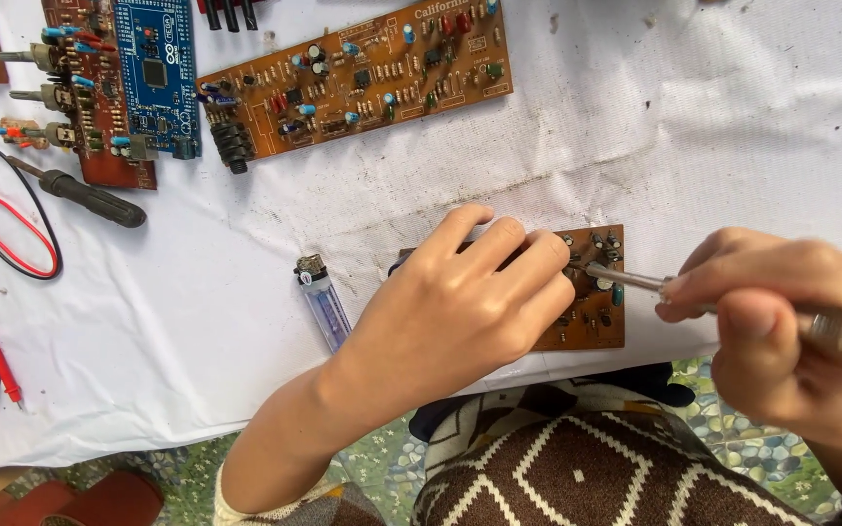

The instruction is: Removing electronic components from a circuit board using a screwdriver and a lighter as a heat source.

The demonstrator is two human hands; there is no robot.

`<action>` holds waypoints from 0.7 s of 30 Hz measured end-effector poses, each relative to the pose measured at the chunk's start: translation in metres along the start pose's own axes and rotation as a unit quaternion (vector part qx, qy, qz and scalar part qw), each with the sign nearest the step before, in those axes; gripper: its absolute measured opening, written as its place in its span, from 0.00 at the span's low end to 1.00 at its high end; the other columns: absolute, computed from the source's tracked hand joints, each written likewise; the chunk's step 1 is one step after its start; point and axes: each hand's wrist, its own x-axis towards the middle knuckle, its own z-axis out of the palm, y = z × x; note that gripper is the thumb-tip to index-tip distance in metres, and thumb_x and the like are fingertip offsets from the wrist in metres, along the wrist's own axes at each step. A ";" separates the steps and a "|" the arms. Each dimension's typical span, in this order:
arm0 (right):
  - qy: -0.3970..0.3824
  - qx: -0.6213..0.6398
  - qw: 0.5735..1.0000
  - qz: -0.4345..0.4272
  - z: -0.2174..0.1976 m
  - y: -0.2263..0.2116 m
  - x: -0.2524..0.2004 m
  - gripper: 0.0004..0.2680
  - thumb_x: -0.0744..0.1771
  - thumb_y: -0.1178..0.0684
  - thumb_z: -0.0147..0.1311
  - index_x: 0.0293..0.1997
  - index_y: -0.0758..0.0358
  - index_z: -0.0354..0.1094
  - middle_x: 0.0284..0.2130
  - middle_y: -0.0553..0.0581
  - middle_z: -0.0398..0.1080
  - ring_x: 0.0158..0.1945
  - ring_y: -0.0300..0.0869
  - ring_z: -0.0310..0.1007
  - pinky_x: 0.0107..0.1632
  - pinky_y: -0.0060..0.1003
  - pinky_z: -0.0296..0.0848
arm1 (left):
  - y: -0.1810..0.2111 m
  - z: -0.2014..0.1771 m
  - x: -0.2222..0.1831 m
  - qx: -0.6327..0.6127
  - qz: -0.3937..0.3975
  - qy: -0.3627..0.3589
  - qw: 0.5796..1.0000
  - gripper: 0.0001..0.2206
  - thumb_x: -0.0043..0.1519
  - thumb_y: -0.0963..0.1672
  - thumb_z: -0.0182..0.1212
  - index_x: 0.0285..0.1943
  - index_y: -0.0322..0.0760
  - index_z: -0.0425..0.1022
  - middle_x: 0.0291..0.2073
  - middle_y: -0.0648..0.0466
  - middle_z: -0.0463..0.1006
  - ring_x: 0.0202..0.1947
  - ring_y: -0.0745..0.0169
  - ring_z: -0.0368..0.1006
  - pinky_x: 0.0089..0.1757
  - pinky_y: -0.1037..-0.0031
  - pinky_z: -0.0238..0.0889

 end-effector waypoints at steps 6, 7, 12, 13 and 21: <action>0.086 0.018 0.995 0.047 0.001 0.020 -0.021 0.18 0.74 0.51 0.33 0.32 0.77 0.62 0.24 0.63 0.62 0.21 0.47 0.75 0.33 0.41 0.76 | -0.001 0.001 0.001 -0.009 0.005 0.001 1.000 0.14 0.69 0.35 0.57 0.30 0.43 0.67 0.33 0.57 0.68 0.33 0.61 0.64 0.43 0.70 0.66; 0.087 0.018 0.995 0.048 0.001 0.021 -0.021 0.18 0.74 0.51 0.33 0.32 0.77 0.62 0.24 0.63 0.62 0.21 0.47 0.75 0.33 0.41 0.76 | -0.001 0.001 0.001 -0.010 0.006 0.000 1.000 0.14 0.69 0.35 0.57 0.30 0.43 0.67 0.33 0.57 0.68 0.33 0.61 0.64 0.43 0.70 0.66; 0.085 0.062 0.989 0.101 -0.001 0.019 -0.020 0.16 0.75 0.49 0.33 0.35 0.72 0.61 0.19 0.59 0.63 0.22 0.45 0.76 0.35 0.38 0.74 | 0.000 0.001 0.002 -0.010 0.006 -0.010 1.000 0.13 0.68 0.36 0.60 0.30 0.43 0.69 0.34 0.57 0.70 0.33 0.62 0.66 0.44 0.70 0.68; 0.086 0.062 0.989 0.101 -0.002 0.018 -0.018 0.16 0.75 0.49 0.33 0.35 0.72 0.61 0.19 0.59 0.63 0.22 0.45 0.76 0.35 0.38 0.74 | -0.001 0.001 0.002 -0.011 0.007 -0.011 1.000 0.13 0.68 0.36 0.60 0.30 0.43 0.69 0.34 0.57 0.70 0.33 0.62 0.66 0.44 0.70 0.68; 0.058 0.172 0.959 0.219 -0.012 0.020 -0.009 0.13 0.76 0.50 0.38 0.43 0.70 0.64 0.32 0.61 0.70 0.26 0.42 0.78 0.30 0.27 0.79 | -0.001 -0.001 0.004 -0.011 0.014 -0.020 1.000 0.12 0.68 0.35 0.61 0.32 0.41 0.70 0.35 0.56 0.72 0.34 0.62 0.68 0.44 0.70 0.68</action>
